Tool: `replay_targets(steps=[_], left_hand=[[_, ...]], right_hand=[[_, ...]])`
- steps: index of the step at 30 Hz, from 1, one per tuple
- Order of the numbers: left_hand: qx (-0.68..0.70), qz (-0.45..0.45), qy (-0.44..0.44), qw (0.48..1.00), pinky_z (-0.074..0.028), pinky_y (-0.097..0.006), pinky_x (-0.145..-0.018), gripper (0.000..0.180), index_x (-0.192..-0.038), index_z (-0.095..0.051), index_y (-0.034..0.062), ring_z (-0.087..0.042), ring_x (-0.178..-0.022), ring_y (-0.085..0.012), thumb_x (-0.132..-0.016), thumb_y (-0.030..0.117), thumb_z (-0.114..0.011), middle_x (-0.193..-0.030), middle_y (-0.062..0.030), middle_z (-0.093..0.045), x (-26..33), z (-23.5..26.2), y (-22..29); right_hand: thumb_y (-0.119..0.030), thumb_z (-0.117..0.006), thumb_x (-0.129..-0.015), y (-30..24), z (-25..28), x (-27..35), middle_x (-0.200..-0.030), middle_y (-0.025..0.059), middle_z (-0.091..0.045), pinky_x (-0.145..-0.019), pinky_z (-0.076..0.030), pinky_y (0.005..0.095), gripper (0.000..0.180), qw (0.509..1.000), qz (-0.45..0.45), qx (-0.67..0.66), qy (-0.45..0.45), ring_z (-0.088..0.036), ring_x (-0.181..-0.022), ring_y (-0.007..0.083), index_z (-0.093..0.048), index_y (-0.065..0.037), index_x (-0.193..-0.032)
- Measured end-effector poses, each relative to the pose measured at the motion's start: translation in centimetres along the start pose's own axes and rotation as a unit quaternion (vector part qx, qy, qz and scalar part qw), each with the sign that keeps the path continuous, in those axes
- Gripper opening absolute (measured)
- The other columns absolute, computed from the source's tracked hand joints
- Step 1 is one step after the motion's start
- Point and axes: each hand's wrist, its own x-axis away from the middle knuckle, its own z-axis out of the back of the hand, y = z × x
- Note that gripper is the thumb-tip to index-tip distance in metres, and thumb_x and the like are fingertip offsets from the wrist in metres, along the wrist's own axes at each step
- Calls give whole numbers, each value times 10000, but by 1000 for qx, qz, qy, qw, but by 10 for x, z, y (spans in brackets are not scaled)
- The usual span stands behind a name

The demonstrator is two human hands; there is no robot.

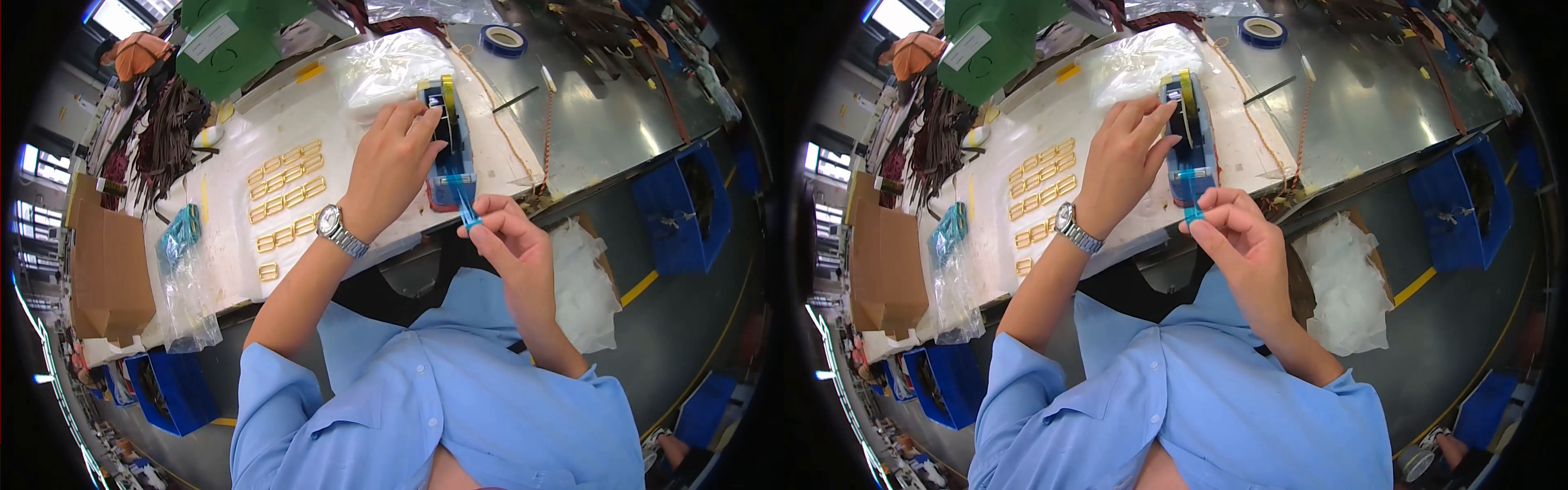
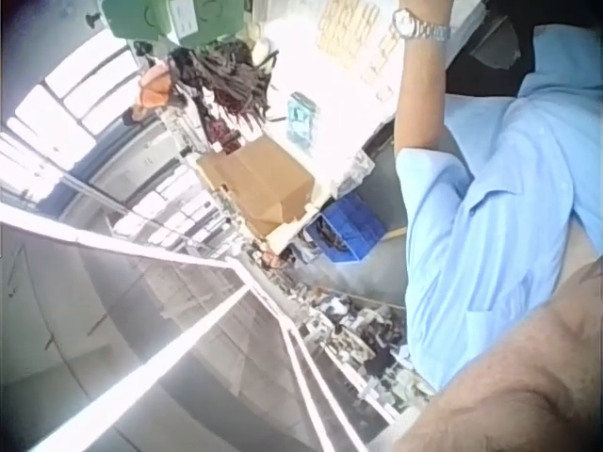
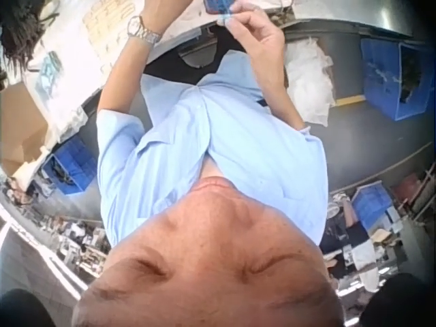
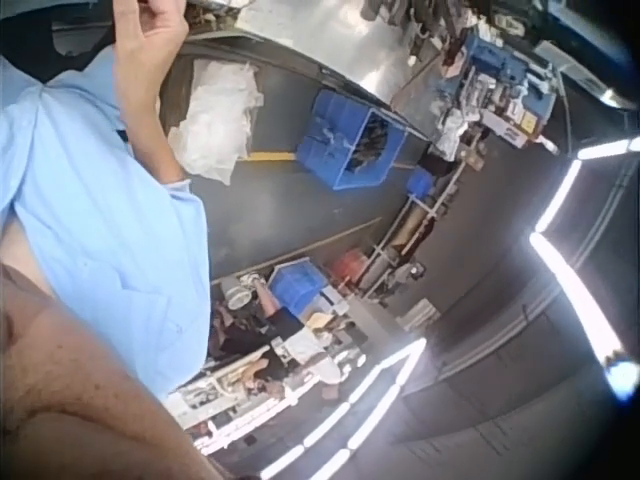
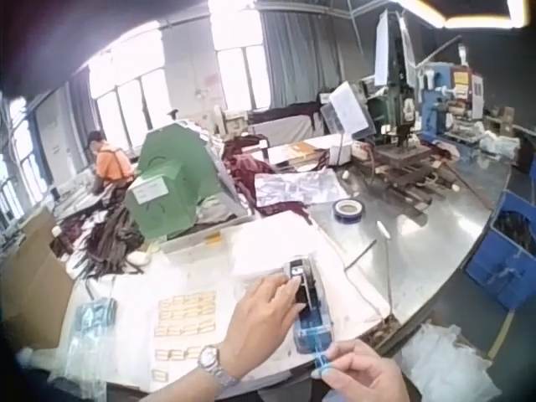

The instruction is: Arranging and taping small gold-colored buckles for packaging.

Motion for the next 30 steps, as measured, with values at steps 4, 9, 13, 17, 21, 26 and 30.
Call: replay_targets(steps=[4,9,13,17,21,26,30], left_hand=[[2,1,-14,1000,-548,-445,-989,491,-1387,-678,22,-644,-1173,-355,-932,159,-800,-1281,-169,-697,-6,-10,-1],[0,27,-24,999,-542,-445,-1008,513,-1413,-661,29,-644,-1183,-359,-940,168,-800,-1301,-174,-697,2,-9,-8],[19,37,11,999,-566,-422,-946,446,-1357,-687,34,-692,-1089,-328,-938,138,-800,-1187,-162,-739,-3,20,-7],[51,133,76,987,-594,-326,-811,216,-1170,-781,-2,-761,-856,-226,-971,82,-783,-1001,-129,-796,23,97,-25],[-101,251,-81,959,-580,-315,-769,94,-1023,-773,-15,-755,-815,-222,-981,69,-764,-932,-106,-785,109,165,-61],[-183,188,-271,926,-570,-418,-768,66,-962,-701,53,-696,-902,-300,-950,107,-738,-899,-109,-698,191,200,-48],[-176,137,-294,929,-578,-438,-802,140,-1059,-676,55,-678,-953,-298,-935,96,-729,-1003,-95,-688,213,189,-44]], right_hand=[[-144,-745,-1026,53,23,46,-1231,110,-727,-874,-498,251,150,989,-148,6,19,-638,-967,97,-768,2,-998],[-130,-715,-1059,96,20,46,-1146,117,-809,-792,-550,262,165,989,-145,6,1,-713,-944,104,-773,23,-1081],[-130,-683,-1081,98,17,43,-1152,151,-813,-802,-564,265,179,982,-183,-46,-10,-751,-938,130,-755,33,-1085],[-129,-658,-1091,66,17,52,-1116,194,-814,-805,-592,316,174,989,-149,18,7,-778,-922,182,-731,27,-1066],[-92,-666,-1087,82,23,48,-1065,187,-818,-805,-607,303,176,988,-151,-43,1,-779,-898,182,-745,65,-1102],[-101,-675,-1081,74,17,50,-987,166,-815,-835,-609,320,183,988,-156,-16,4,-761,-847,173,-737,67,-1115],[-108,-672,-1082,65,10,53,-981,154,-813,-846,-598,316,181,987,-163,-18,5,-744,-833,164,-731,57,-1129]])
